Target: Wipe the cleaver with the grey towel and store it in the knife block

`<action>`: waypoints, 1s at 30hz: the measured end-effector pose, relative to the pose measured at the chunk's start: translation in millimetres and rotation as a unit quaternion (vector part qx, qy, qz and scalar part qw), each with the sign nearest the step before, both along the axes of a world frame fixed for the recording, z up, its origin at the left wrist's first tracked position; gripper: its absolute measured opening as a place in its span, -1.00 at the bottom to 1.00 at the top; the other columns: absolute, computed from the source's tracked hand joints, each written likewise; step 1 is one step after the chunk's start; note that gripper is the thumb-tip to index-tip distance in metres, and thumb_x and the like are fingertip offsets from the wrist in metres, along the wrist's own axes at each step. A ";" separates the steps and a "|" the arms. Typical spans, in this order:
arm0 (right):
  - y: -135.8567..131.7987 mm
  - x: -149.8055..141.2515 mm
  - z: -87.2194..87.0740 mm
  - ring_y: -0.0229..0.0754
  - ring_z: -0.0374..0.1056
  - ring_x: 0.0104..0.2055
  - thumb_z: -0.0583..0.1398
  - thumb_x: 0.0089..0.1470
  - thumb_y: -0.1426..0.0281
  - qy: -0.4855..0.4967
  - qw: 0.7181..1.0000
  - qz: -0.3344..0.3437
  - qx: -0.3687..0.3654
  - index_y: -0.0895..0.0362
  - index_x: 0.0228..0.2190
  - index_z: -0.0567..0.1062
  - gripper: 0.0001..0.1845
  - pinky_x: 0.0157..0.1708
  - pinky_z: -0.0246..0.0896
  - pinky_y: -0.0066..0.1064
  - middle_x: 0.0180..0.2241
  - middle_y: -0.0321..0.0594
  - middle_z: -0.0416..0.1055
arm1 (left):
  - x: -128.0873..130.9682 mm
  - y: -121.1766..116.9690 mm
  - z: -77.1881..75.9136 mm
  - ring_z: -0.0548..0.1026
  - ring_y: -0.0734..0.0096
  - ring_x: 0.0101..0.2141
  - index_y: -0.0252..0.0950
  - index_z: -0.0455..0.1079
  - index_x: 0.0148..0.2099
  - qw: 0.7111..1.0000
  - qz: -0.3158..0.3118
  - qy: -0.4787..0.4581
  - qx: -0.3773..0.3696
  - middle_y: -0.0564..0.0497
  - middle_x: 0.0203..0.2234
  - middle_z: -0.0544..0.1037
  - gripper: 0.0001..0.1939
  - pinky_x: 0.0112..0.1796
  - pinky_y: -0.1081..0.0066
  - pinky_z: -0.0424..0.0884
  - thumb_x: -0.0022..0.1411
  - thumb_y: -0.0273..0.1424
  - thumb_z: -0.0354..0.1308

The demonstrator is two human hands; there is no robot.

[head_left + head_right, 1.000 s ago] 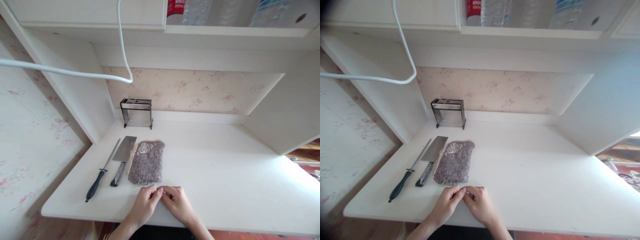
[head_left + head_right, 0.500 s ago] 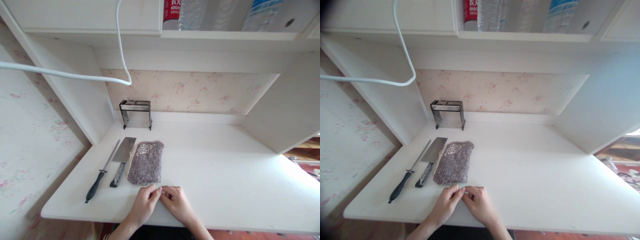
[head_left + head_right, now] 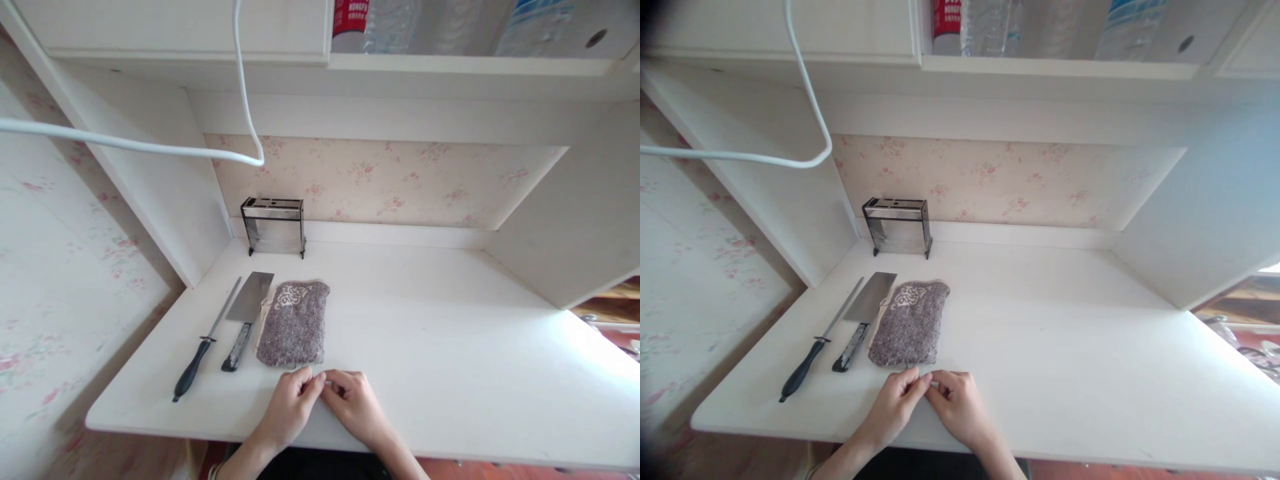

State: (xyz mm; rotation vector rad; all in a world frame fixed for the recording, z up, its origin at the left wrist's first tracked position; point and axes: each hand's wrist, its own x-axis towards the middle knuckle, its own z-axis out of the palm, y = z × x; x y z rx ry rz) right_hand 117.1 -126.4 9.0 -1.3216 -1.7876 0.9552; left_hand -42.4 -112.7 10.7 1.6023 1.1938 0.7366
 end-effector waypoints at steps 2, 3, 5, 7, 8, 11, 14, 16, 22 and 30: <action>-0.3 -0.1 0.1 -0.37 0.08 -0.57 0.11 0.17 0.29 0.001 1.000 0.000 -0.001 0.15 -0.56 0.37 -0.69 -0.53 -0.05 -0.53 -0.65 -0.40 0.13 | 0.0 -0.1 0.1 0.05 0.55 -0.56 -0.24 -0.08 -0.53 1.000 0.000 0.000 0.001 0.18 -0.65 -0.01 -0.54 -0.52 0.47 -0.02 0.29 -0.12 -0.05; -0.4 -0.2 0.1 -0.37 0.08 -0.57 0.10 0.17 0.29 0.000 1.000 0.000 -0.001 0.15 -0.56 0.37 -0.69 -0.53 -0.05 -0.53 -0.65 -0.40 0.13 | -0.1 -0.3 0.2 0.05 0.55 -0.56 -0.24 -0.08 -0.53 1.000 0.000 0.001 0.002 0.18 -0.66 -0.01 -0.54 -0.52 0.47 -0.02 0.30 -0.12 -0.05; -0.4 -0.2 0.1 -0.37 0.08 -0.57 0.10 0.18 0.29 -0.002 1.000 0.000 -0.003 0.15 -0.57 0.36 -0.68 -0.53 -0.06 -0.53 -0.65 -0.40 0.12 | -0.2 -0.6 0.4 0.05 0.55 -0.56 -0.24 -0.08 -0.54 1.000 0.000 0.002 0.004 0.18 -0.66 -0.01 -0.54 -0.52 0.46 -0.02 0.30 -0.12 -0.05; -0.4 -0.1 0.2 -0.37 0.08 -0.56 0.10 0.18 0.30 -0.003 1.000 0.001 -0.004 0.15 -0.56 0.36 -0.69 -0.53 -0.05 -0.53 -0.64 -0.40 0.12 | -0.3 -0.8 0.9 0.05 0.55 -0.56 -0.24 -0.08 -0.53 1.000 0.001 0.003 0.006 0.18 -0.66 -0.01 -0.54 -0.52 0.46 -0.02 0.30 -0.12 -0.05; -0.5 0.0 0.3 -0.37 0.08 -0.56 0.10 0.18 0.30 -0.003 1.000 0.001 -0.004 0.15 -0.56 0.37 -0.69 -0.52 -0.05 -0.53 -0.64 -0.40 0.13 | -0.2 -0.9 1.3 0.05 0.55 -0.56 -0.24 -0.08 -0.53 1.000 0.001 0.003 0.006 0.18 -0.66 -0.01 -0.54 -0.52 0.46 -0.02 0.30 -0.12 -0.05; -0.9 0.2 0.9 -0.37 0.09 -0.56 0.10 0.18 0.29 0.000 1.000 0.002 -0.004 0.15 -0.55 0.37 -0.69 -0.52 -0.04 -0.53 -0.64 -0.40 0.14 | 0.1 -0.8 1.7 0.06 0.55 -0.56 -0.24 -0.08 -0.53 1.000 0.002 0.004 0.006 0.18 -0.65 0.00 -0.54 -0.52 0.47 -0.01 0.30 -0.13 -0.06; -0.8 0.2 1.6 -0.37 0.09 -0.56 0.09 0.18 0.29 -0.002 1.000 0.003 -0.004 0.15 -0.56 0.37 -0.69 -0.52 -0.04 -0.53 -0.64 -0.40 0.14 | 0.2 -0.5 0.9 0.07 0.55 -0.56 -0.24 -0.07 -0.53 1.000 0.002 0.003 0.005 0.18 -0.65 0.00 -0.55 -0.52 0.46 0.00 0.30 -0.13 -0.05; -0.3 0.1 1.8 -0.36 0.09 -0.56 0.09 0.18 0.29 -0.005 1.000 0.002 -0.003 0.15 -0.56 0.37 -0.68 -0.52 -0.04 -0.53 -0.64 -0.40 0.14 | 0.2 -0.3 0.4 0.07 0.54 -0.56 -0.24 -0.07 -0.53 1.000 0.002 0.001 0.005 0.18 -0.66 0.00 -0.55 -0.52 0.46 0.00 0.30 -0.13 -0.05; 0.1 0.2 2.3 -0.35 0.11 -0.55 0.08 0.19 0.28 -0.008 1.000 0.006 -0.009 0.15 -0.53 0.40 -0.69 -0.51 -0.02 -0.53 -0.63 -0.38 0.17 | 0.2 -0.9 1.0 0.07 0.53 -0.56 -0.23 -0.06 -0.53 1.000 0.003 0.001 0.003 0.18 -0.65 0.01 -0.56 -0.51 0.46 0.00 0.30 -0.13 -0.05; 0.3 -0.1 2.2 -0.34 0.12 -0.55 0.08 0.20 0.27 -0.013 1.000 0.007 -0.013 0.14 -0.55 0.37 -0.67 -0.50 -0.01 -0.52 -0.62 -0.38 0.19 | 0.2 -0.2 -2.9 0.05 0.54 -0.56 -0.23 -0.06 -0.53 1.000 -0.001 0.003 -0.001 0.18 -0.65 -0.01 -0.55 -0.52 0.45 -0.02 0.30 -0.12 -0.05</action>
